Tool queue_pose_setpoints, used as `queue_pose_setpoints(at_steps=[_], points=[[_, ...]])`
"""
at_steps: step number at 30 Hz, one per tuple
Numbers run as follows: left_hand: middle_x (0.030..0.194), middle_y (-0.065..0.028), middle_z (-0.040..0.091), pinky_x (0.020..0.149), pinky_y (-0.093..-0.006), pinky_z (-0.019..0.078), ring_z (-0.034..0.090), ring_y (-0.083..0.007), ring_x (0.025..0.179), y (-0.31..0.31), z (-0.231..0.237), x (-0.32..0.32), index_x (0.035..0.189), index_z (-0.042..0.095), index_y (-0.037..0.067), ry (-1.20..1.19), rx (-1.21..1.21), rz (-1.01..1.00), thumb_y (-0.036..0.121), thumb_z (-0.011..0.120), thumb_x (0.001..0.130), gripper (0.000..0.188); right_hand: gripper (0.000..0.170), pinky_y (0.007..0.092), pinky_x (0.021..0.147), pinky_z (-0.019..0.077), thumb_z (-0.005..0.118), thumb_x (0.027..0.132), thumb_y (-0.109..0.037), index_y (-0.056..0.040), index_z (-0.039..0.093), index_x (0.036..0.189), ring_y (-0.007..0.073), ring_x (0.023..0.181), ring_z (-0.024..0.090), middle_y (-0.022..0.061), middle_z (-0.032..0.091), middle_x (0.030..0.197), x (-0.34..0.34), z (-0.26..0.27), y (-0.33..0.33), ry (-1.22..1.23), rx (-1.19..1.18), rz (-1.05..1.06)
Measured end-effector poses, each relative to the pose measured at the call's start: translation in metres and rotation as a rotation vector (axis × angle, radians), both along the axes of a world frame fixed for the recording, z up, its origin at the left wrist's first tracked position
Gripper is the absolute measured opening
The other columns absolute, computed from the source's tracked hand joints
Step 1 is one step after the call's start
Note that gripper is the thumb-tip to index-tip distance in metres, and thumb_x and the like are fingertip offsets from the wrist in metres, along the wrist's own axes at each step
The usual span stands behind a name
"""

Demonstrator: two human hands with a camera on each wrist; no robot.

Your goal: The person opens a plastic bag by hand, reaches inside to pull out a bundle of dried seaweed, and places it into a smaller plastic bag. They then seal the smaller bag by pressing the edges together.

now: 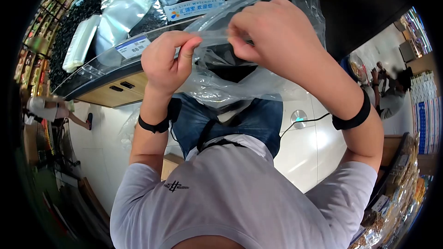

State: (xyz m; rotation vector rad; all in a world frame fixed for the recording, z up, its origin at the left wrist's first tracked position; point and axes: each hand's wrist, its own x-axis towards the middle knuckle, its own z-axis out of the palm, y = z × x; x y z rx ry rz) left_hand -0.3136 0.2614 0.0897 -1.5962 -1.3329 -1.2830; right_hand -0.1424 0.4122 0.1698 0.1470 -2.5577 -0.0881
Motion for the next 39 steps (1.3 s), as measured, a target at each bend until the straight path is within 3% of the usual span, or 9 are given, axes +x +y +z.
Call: queue_pose_setpoints(at_steps=[2,4,7,17,19,25,39], points=[[0.074,-0.0034,0.069,0.054,-0.0312,0.0489,0.064,-0.0224,0.061,-0.007,0.002,-0.004,0.081,0.067,0.008,-0.007,0.007,0.026,0.017,0.079,0.083,0.015,0.009,0.0348,0.075,0.0461,0.072,0.075,-0.017,-0.0136,0.065,0.078,0.0216,0.075,0.063,0.0006,0.063,0.072,-0.002,0.002,0.002,-0.015,-0.002,0.003],[0.077,-0.0085,0.07,0.056,-0.0285,0.0497,0.066,-0.0227,0.064,-0.015,0.004,-0.008,0.085,0.067,0.004,0.007,-0.028,0.032,0.006,0.077,0.085,0.011,0.009,0.0349,0.076,0.0461,0.073,0.076,-0.018,-0.0139,0.065,0.078,0.0212,0.075,0.063,0.0004,0.063,0.072,-0.005,0.004,0.003,-0.007,-0.014,0.02],[0.074,-0.0044,0.069,0.054,-0.0306,0.0487,0.064,-0.0222,0.06,-0.017,0.001,-0.013,0.081,0.068,0.008,-0.005,0.038,0.077,0.016,0.079,0.083,0.014,0.009,0.035,0.077,0.0463,0.073,0.076,-0.017,-0.0139,0.065,0.078,0.0206,0.076,0.064,-0.0002,0.064,0.072,-0.006,0.005,0.006,-0.011,-0.001,0.03],[0.073,-0.0049,0.068,0.052,-0.0297,0.046,0.062,-0.0221,0.058,-0.031,0.001,-0.025,0.081,0.068,0.007,-0.025,0.056,0.151,0.014,0.079,0.083,0.013,0.008,0.0344,0.082,0.047,0.074,0.077,-0.016,-0.0132,0.068,0.08,0.02,0.079,0.064,-0.0004,0.066,0.077,0.0,0.012,0.018,0.019,0.045,0.028],[0.078,-0.0077,0.071,0.059,-0.0256,0.0509,0.068,-0.0188,0.065,-0.035,0.002,-0.026,0.086,0.069,0.003,0.009,0.004,0.169,0.007,0.073,0.09,0.006,0.008,0.0345,0.082,0.047,0.074,0.077,-0.016,-0.013,0.067,0.08,0.0201,0.079,0.064,-0.0005,0.067,0.077,0.003,0.014,0.021,0.022,0.052,0.02],[0.071,-0.0047,0.067,0.051,-0.0292,0.0437,0.06,-0.0206,0.056,-0.028,0.003,-0.036,0.081,0.067,0.007,-0.012,0.102,0.169,0.015,0.079,0.085,0.015,0.008,0.0343,0.082,0.0469,0.073,0.077,-0.016,-0.0123,0.066,0.081,0.0205,0.08,0.063,-0.0005,0.066,0.079,0.009,0.021,0.029,0.024,0.075,0.013],[0.07,-0.0035,0.068,0.053,-0.0284,0.046,0.062,-0.0191,0.057,-0.033,0.023,-0.053,0.083,0.069,0.007,-0.031,0.131,0.204,0.014,0.078,0.086,0.013,0.01,0.0332,0.078,0.048,0.073,0.079,-0.02,-0.0118,0.07,0.085,0.0221,0.076,0.062,0.0012,0.068,0.081,0.013,0.038,0.041,0.065,0.067,-0.028]])
